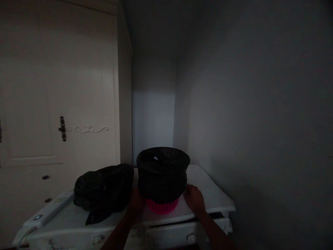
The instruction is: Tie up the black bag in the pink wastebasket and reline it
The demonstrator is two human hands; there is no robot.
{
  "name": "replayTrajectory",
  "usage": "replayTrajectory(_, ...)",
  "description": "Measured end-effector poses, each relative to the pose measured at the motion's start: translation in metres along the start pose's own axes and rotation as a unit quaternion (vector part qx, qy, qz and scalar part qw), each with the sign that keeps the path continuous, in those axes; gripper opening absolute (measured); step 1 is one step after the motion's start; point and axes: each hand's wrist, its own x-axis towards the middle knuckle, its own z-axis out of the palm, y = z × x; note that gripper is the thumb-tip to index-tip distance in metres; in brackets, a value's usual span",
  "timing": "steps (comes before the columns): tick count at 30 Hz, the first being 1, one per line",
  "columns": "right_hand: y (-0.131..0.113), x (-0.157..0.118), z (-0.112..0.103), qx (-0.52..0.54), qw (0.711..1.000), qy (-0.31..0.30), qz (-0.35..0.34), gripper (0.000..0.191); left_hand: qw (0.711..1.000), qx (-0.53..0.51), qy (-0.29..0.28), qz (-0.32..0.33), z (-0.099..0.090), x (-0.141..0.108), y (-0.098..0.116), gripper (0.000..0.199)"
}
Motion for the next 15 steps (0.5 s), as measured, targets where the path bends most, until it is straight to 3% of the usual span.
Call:
replayTrajectory(8,-0.0022,-0.0005,-0.0045,-0.003,1.000,-0.012,0.002,0.028,0.999,-0.007,0.029,-0.023,0.0002,0.0007,-0.0056,0.047)
replayTrajectory(15,-0.0072,-0.0029,-0.0100,-0.010,1.000,-0.013,0.009,0.030,0.999,0.002,-0.012,-0.032,-0.0017,0.0020,0.0004,0.040)
